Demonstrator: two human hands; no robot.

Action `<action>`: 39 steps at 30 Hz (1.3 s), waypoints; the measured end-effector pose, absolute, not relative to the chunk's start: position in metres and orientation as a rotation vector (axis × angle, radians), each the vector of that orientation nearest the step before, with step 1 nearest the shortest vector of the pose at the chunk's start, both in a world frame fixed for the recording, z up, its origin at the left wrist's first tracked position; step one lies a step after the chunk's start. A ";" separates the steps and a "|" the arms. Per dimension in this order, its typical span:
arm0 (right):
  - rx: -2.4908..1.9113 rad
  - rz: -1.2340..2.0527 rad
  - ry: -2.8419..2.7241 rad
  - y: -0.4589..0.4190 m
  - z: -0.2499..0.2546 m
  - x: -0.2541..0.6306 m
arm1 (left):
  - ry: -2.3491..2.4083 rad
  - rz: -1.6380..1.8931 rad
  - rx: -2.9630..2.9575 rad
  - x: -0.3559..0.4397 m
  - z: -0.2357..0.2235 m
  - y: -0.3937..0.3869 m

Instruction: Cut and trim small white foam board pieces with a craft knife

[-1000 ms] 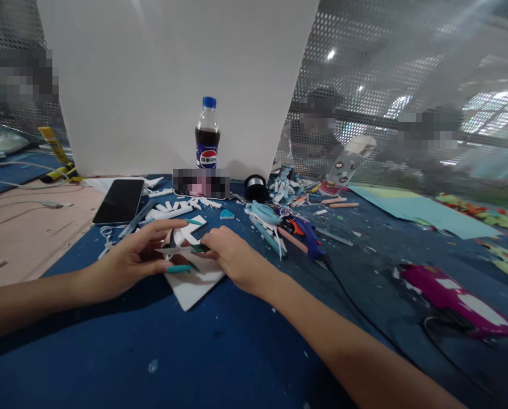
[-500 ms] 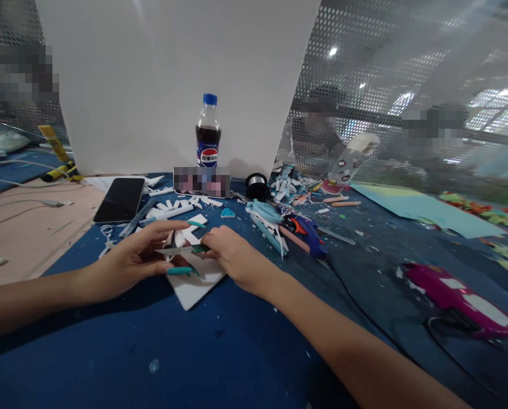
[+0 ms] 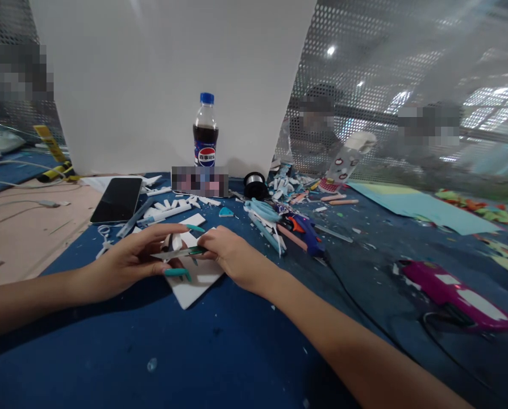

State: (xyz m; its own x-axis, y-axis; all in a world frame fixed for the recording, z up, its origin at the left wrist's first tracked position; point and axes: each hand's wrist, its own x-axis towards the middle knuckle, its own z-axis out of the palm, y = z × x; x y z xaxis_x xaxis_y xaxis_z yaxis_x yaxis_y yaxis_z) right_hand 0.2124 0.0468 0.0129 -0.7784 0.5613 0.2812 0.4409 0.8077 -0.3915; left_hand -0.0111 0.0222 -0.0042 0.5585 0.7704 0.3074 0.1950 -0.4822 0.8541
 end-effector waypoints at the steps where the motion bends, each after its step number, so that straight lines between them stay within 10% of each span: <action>1: -0.752 0.428 -2.608 0.047 0.013 0.212 | 0.774 0.900 1.977 -0.011 -0.004 0.022; 39: -0.626 0.293 -2.552 0.050 0.007 0.212 | 1.017 0.966 2.048 -0.008 0.001 0.016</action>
State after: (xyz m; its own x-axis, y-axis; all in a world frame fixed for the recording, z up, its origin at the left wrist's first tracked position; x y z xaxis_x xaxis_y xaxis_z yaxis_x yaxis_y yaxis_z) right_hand 0.2120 0.0497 0.0074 -0.7735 0.4823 0.4112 0.3767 0.8716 -0.3137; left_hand -0.0081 0.0157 0.0013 0.4280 0.8438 0.3239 0.3671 -0.4898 0.7908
